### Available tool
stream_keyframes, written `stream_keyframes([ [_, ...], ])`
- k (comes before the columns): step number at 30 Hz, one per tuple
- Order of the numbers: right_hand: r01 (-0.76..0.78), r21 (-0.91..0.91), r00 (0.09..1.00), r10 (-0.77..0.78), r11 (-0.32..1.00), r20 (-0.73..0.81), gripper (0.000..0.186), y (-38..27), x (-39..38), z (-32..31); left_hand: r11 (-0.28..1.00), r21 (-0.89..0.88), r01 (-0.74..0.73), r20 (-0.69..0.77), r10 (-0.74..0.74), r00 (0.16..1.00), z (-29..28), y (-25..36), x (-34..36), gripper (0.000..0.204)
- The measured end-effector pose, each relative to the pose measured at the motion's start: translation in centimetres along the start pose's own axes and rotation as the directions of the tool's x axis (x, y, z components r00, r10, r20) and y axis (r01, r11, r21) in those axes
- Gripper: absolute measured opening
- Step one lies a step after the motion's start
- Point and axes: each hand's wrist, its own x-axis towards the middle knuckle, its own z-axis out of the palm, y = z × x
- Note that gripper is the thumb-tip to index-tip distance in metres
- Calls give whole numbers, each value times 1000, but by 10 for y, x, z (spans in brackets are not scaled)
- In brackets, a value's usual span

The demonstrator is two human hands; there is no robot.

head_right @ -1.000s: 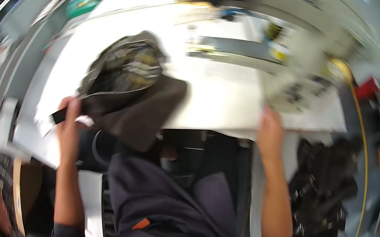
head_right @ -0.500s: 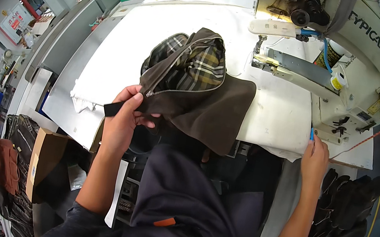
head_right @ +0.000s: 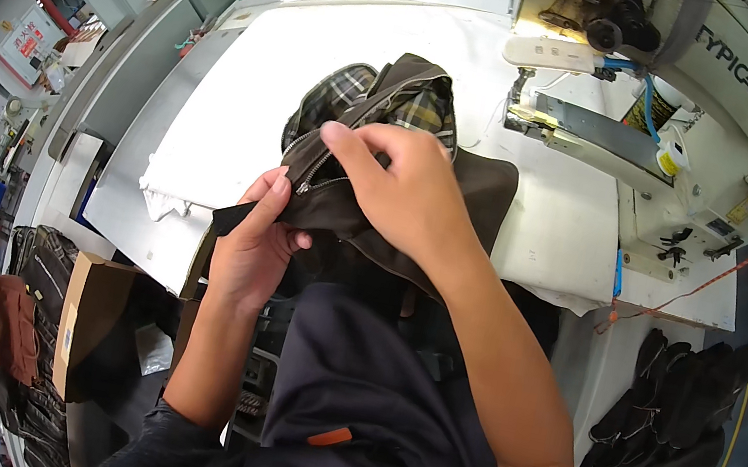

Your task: The person sews parts of a leather bag by feeding leather fabric components through an industrial sewing machine, then trimming the thread with snips.

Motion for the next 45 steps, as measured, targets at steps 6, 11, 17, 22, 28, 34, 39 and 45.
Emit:
stream_keyframes([
  [6,-273,479,961,261,834,92,33,-6,29,33,994,-63,-91,73,96,993,-18,2,2,29],
  [11,-260,414,966,235,872,111,33,-3,38,39,991,-89,-99,0,99,995,-19,8,-1,41],
  [17,11,191,990,-38,982,137,29,-5,15,26,802,505,-318,16,360,933,-20,13,-2,55],
  [22,329,-475,883,-444,816,-152,39,21,-85,-33,820,509,-261,-46,328,944,-31,22,-4,49],
  [28,-534,400,818,574,745,22,53,95,-173,-16,562,783,-267,-14,445,895,-27,46,-9,53],
  [34,-327,896,911,354,302,213,47,95,-138,28,-293,891,-348,443,388,808,3,82,-24,38],
  [39,-232,814,919,393,532,5,27,63,-123,37,-488,843,-227,398,280,874,42,80,4,26],
  [45,-125,448,967,210,885,-145,30,40,-141,18,-187,917,-353,360,4,933,28,91,23,21],
])
